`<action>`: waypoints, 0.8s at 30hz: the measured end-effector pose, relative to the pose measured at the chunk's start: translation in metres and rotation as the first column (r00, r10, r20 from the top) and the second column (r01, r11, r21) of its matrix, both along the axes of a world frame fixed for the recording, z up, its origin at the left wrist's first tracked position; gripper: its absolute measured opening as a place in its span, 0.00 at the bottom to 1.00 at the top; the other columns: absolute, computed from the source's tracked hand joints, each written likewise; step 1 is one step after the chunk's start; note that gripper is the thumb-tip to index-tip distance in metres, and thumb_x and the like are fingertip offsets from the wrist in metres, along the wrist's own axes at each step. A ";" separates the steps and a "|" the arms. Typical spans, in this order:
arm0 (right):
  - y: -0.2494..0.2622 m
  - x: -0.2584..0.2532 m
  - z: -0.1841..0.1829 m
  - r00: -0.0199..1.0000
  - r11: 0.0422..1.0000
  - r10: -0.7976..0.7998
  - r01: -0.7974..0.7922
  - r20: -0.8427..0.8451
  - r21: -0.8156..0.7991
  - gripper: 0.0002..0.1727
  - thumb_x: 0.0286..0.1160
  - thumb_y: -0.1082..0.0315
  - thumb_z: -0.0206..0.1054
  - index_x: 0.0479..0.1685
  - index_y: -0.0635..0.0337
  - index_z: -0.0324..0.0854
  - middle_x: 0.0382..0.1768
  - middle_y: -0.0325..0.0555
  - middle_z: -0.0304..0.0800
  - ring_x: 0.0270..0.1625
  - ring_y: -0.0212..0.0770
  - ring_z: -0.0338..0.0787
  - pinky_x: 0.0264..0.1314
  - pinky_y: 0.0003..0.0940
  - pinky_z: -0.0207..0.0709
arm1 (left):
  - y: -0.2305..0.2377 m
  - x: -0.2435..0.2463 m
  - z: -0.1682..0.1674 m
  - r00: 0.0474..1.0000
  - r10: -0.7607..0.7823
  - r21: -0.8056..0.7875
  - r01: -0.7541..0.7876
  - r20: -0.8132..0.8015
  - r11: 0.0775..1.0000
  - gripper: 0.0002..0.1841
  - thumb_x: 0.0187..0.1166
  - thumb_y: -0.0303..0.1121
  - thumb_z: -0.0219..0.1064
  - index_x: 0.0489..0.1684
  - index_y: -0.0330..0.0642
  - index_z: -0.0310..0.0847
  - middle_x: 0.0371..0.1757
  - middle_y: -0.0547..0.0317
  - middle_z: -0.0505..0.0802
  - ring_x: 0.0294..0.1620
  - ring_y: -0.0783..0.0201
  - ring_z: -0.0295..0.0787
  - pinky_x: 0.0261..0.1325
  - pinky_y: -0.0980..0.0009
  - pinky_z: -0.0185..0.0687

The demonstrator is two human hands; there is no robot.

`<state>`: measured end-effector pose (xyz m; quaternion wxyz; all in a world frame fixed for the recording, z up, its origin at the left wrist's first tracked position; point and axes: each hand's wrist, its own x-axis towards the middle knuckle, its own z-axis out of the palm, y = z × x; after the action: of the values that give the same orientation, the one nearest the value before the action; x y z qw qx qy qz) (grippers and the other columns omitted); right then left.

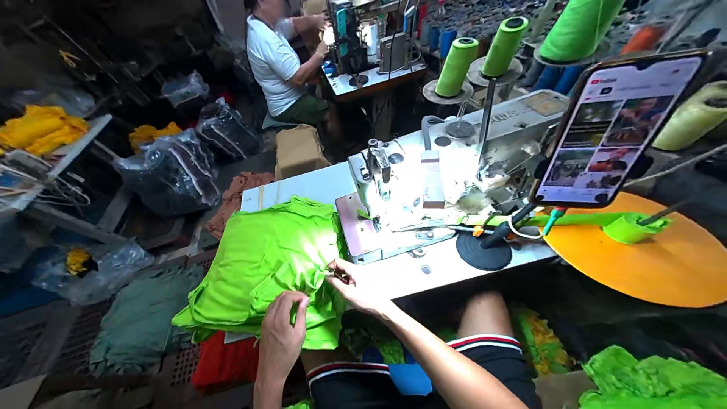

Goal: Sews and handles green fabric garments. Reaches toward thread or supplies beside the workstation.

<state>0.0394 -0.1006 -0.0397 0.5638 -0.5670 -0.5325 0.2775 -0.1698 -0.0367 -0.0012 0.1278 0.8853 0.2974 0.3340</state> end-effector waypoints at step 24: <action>-0.107 0.034 -0.012 0.978 0.995 0.023 -0.043 0.210 0.093 0.10 0.78 0.63 0.66 0.48 0.58 0.86 0.34 0.46 0.88 0.36 0.38 0.88 0.40 0.37 0.84 | 0.071 0.136 0.127 0.998 0.004 0.329 0.016 -0.058 0.944 0.06 0.71 0.22 0.68 0.37 0.40 0.90 0.58 0.45 0.90 0.56 0.44 0.90 0.52 0.42 0.87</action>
<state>0.0735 -0.2080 -0.0516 0.5271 -0.5561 -0.6107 0.1997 -0.0341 0.0342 0.1259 -0.0296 0.9043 0.2383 0.3531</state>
